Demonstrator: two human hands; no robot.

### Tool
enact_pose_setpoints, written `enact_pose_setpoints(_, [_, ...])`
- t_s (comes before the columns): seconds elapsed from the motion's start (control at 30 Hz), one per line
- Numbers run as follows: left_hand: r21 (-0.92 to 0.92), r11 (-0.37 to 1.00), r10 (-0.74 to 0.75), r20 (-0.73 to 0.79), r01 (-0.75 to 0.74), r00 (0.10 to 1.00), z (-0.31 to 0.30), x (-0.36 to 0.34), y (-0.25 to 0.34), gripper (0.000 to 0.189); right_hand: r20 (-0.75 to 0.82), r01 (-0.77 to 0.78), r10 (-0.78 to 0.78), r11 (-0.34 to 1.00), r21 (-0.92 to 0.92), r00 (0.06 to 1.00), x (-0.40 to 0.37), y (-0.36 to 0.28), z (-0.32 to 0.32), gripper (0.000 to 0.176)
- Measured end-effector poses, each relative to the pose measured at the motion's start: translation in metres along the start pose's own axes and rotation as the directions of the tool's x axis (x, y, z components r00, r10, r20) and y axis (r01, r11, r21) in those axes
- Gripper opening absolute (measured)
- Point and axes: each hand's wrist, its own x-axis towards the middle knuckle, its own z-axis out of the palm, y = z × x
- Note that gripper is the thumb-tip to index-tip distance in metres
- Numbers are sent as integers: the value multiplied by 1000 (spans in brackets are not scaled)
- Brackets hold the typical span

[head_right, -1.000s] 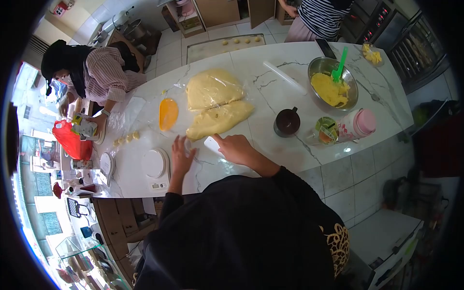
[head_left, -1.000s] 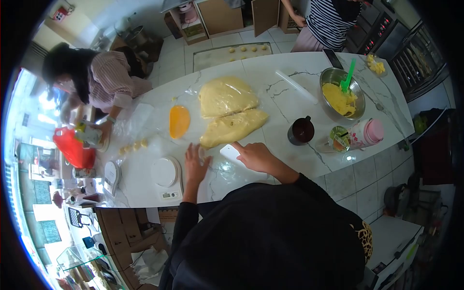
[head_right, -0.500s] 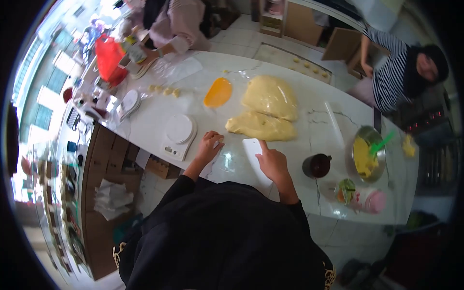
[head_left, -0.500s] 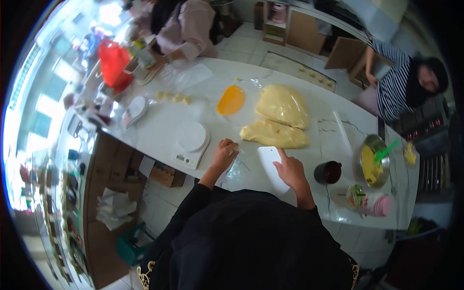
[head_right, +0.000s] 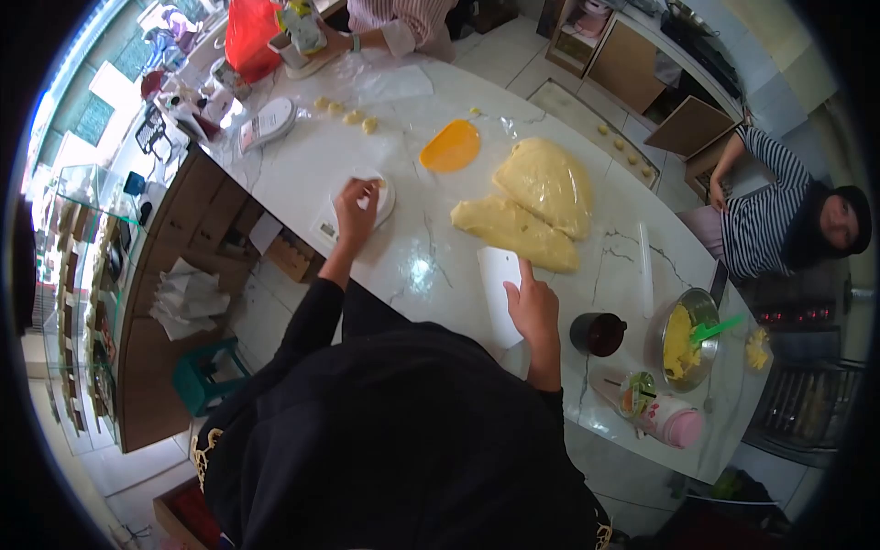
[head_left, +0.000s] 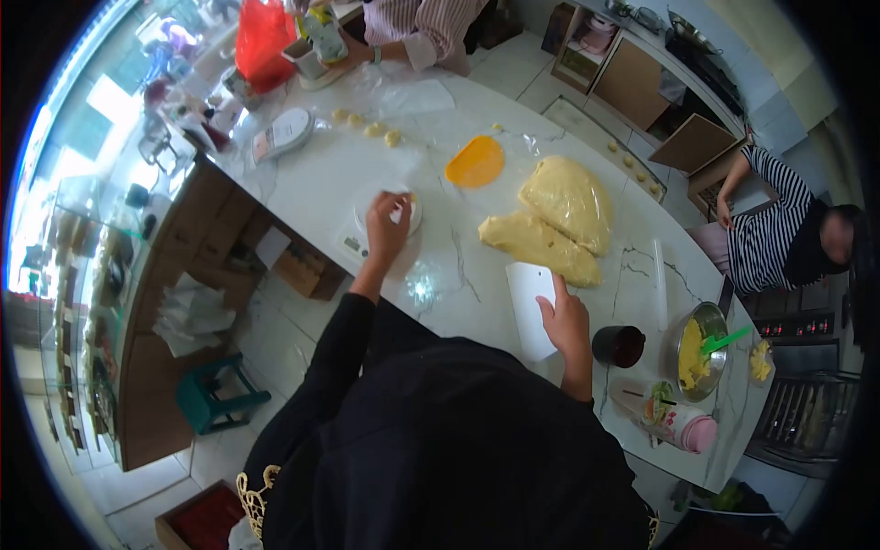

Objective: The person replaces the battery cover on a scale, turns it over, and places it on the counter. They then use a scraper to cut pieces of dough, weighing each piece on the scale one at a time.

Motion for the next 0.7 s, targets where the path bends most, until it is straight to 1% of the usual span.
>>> enact_pose_setpoints(0.03, [-4,999,-43,-52,43,998,-8,8,-1,12,-34,18,-18,1000,2,999,1,2,1,58])
enact_pose_setpoints(0.1, [15,991,-135,-101,137,986,-20,17,-10,13,-15,4,-4,1000,-15,1000,0,-1,-3,57])
enact_pose_setpoints(0.13, [15,988,-148,-101,151,984,-23,18,-21,13,-12,3,-4,1000,-9,1000,0,-1,-3,57])
enact_pose_setpoints(0.2, [197,968,-155,-30,158,987,-28,14,-36,15,-4,1,-1,1000,-3,1000,-1,-1,-3,57])
enact_pose_setpoints(0.23, [198,967,-159,-29,161,987,-30,9,-40,15,9,-13,13,1000,2,1000,-1,-3,-3,57])
enact_pose_setpoints(0.3, [272,960,-92,68,70,993,-32,3,-44,14,20,-32,32,999,8,999,0,-8,-7,57])
enact_pose_setpoints(0.33, [272,960,-96,76,72,993,-32,2,-45,14,23,-38,37,999,21,999,0,-11,-10,56])
enact_pose_setpoints(0.4, [364,932,-35,101,-4,994,-35,1,-45,14,34,-50,49,998,34,998,-2,-12,-9,55])
enact_pose_setpoints(0.53, [399,916,-23,165,-46,986,-37,14,-39,15,29,-30,29,999,36,999,-2,-11,-7,56])
enact_pose_setpoints(0.6, [208,977,-42,1,41,999,-35,24,-34,18,30,-32,31,999,30,999,-1,-13,-9,57])
enact_pose_setpoints(0.63, [206,978,-39,2,38,999,-35,30,-32,18,31,-36,35,999,34,999,-1,-14,-11,57])
enact_pose_setpoints(0.7, [192,981,33,-85,-16,996,-36,40,-31,22,31,-43,42,998,37,999,-2,-14,-12,58])
